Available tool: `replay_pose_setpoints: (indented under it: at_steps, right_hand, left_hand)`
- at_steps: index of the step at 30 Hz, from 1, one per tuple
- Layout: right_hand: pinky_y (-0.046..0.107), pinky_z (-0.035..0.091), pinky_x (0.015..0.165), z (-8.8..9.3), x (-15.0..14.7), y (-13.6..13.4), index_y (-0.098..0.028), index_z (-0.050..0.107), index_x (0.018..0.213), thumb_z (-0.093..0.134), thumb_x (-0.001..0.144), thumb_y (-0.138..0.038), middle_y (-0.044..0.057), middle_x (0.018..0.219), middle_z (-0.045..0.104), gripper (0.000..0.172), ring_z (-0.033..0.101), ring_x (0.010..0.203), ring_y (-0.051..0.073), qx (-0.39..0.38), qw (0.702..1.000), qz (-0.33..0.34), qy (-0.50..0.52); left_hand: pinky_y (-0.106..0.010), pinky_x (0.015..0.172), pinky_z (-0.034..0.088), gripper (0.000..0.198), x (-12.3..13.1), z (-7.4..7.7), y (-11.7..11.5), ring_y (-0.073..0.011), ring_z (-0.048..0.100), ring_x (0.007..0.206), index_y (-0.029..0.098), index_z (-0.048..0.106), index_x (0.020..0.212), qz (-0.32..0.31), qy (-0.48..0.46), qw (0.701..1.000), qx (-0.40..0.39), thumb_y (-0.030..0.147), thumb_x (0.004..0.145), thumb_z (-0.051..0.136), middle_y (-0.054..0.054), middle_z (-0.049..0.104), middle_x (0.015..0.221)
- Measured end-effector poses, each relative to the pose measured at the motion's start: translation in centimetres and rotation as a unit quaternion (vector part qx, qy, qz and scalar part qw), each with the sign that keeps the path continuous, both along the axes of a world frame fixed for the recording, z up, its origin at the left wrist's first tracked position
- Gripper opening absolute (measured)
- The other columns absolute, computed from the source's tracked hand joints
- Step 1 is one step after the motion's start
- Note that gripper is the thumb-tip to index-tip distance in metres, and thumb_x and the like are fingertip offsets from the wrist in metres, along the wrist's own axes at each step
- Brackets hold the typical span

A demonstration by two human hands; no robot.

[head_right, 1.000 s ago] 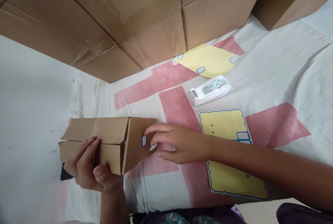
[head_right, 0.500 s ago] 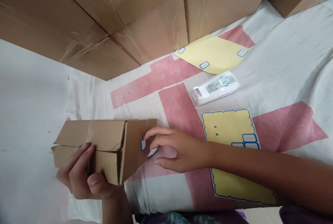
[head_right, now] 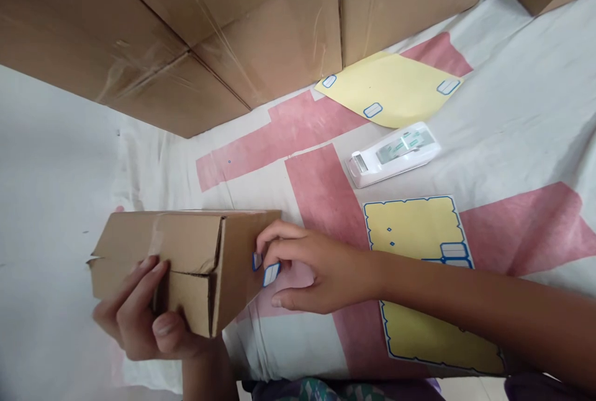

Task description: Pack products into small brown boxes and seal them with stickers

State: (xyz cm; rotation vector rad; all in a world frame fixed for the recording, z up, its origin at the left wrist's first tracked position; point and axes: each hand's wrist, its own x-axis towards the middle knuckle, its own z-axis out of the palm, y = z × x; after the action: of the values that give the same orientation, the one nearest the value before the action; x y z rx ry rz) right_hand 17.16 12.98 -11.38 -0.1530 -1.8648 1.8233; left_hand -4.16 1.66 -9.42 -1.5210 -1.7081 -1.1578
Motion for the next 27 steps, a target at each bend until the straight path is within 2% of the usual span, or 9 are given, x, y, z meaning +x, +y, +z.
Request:
replay_pose_setpoints:
  at_steps: [3,8,13,17,22,24,27]
  right_hand:
    - [0.036,0.05,0.099,-0.17,-0.14,-0.43,-0.018,0.059,0.102,0.07,0.088,-0.024,0.01,0.116,0.056,0.019,0.057,0.113,0.018,0.004,1.0,-0.002,0.002]
    - [0.037,0.048,0.102,-0.03,-0.11,-0.58,-0.018,0.06,0.102,0.068,0.088,-0.02,0.013,0.122,0.054,0.016,0.054,0.122,0.02,0.033,0.999,-0.036,-0.003]
    - [0.034,0.053,0.092,0.41,-0.05,-0.36,-0.019,0.059,0.098,0.063,0.089,-0.015,0.009,0.108,0.059,0.011,0.061,0.106,0.017,0.045,0.998,-0.039,-0.009]
    - [0.035,0.052,0.097,0.46,-0.07,-0.29,-0.019,0.059,0.097,0.063,0.087,-0.011,0.012,0.12,0.059,0.013,0.059,0.115,0.019,0.072,0.996,-0.054,-0.021]
    - [0.031,0.054,0.086,0.27,-0.13,-0.25,-0.019,0.058,0.098,0.059,0.086,-0.007,0.008,0.103,0.062,0.017,0.062,0.099,0.016,0.086,0.994,-0.063,-0.01]
    - [0.032,0.053,0.09,0.27,-0.16,-0.22,-0.019,0.058,0.098,0.06,0.087,-0.008,0.01,0.111,0.062,0.016,0.061,0.106,0.018,0.096,0.992,-0.077,-0.017]
    - [0.035,0.052,0.096,0.39,-0.19,-0.16,-0.02,0.058,0.1,0.06,0.089,-0.009,0.011,0.118,0.061,0.015,0.06,0.115,0.019,0.097,0.993,-0.054,-0.035]
  left_hand:
    - [-0.055,0.091,0.053,0.045,-0.13,-0.03,0.0,-0.0323,0.065,0.101,0.016,0.076,0.109,-0.007,-0.003,1.0,0.007,0.037,0.088,0.043,-0.014,0.07,0.103]
    - [-0.055,0.093,0.051,0.045,-0.14,-0.01,0.12,-0.0323,0.064,0.101,0.016,0.075,0.11,-0.016,0.002,1.0,0.006,0.035,0.089,0.04,-0.014,0.068,0.103]
    - [-0.052,0.091,0.053,0.044,-0.02,0.01,0.28,-0.0306,0.064,0.098,0.015,0.074,0.106,-0.007,0.012,1.0,0.008,0.034,0.087,0.039,-0.013,0.068,0.1]
    - [-0.053,0.091,0.054,0.044,0.15,0.05,0.22,-0.0315,0.065,0.099,0.016,0.074,0.103,0.009,0.003,1.0,0.002,0.036,0.087,0.039,-0.014,0.069,0.1]
    - [-0.052,0.089,0.055,0.044,0.18,0.02,0.14,-0.0317,0.066,0.099,0.016,0.074,0.1,0.027,0.007,1.0,0.005,0.038,0.086,0.037,-0.014,0.068,0.098]
    - [-0.052,0.089,0.055,0.044,0.12,-0.05,0.13,-0.0317,0.066,0.098,0.016,0.074,0.099,0.025,0.006,1.0,0.012,0.038,0.086,0.037,-0.014,0.068,0.097]
    - [-0.053,0.089,0.055,0.045,0.08,-0.14,0.13,-0.032,0.066,0.099,0.017,0.074,0.101,0.023,0.002,1.0,0.008,0.039,0.088,0.037,-0.013,0.068,0.098]
